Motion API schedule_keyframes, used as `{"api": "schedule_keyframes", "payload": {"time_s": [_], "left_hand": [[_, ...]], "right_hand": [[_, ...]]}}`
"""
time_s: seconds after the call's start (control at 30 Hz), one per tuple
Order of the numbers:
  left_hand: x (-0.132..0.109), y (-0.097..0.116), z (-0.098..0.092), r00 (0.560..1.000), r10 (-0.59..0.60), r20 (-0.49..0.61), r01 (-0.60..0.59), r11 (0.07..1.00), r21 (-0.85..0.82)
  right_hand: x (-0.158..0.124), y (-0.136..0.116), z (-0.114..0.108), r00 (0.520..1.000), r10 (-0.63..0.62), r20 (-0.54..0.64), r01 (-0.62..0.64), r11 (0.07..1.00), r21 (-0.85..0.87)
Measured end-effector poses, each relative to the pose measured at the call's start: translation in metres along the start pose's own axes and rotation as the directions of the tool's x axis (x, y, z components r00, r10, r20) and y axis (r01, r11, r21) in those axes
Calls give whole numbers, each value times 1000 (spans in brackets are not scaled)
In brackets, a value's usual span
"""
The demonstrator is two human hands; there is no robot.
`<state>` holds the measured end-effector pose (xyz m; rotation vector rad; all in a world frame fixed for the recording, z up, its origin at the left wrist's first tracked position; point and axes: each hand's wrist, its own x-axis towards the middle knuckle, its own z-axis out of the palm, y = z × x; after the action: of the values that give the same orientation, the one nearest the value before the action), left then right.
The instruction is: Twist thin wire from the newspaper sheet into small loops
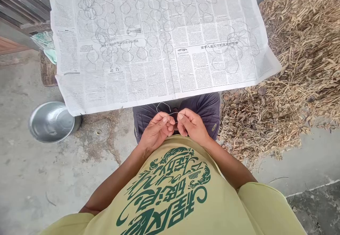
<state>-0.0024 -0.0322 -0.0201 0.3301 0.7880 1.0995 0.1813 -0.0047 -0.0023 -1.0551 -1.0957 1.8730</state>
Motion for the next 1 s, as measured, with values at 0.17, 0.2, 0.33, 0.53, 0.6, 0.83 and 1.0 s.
{"api": "schedule_keyframes", "payload": {"time_s": [0.17,0.2,0.33,0.53,0.6,0.83,1.0], "left_hand": [[3,-2,0,998,67,-9,-66,994,87],[3,-3,-1,997,74,-14,-72,992,103],[1,-4,-2,997,53,-61,-44,989,140],[-2,-3,2,994,21,-103,-1,982,188],[-3,-5,3,989,60,-132,-31,977,210],[-5,-8,-3,982,154,-106,-106,925,364],[-8,-9,-6,980,175,-94,-111,877,468]], "right_hand": [[-3,-2,1,996,79,32,-74,989,-128],[-3,-2,1,995,94,11,-92,986,-136],[-2,1,3,987,86,-134,-109,978,-179],[-4,10,3,967,-70,-247,-28,929,-370],[-5,13,1,973,-86,-216,-11,910,-414],[-8,14,-2,986,-112,-124,45,892,-450],[-10,13,4,987,-88,-137,19,897,-441]]}}
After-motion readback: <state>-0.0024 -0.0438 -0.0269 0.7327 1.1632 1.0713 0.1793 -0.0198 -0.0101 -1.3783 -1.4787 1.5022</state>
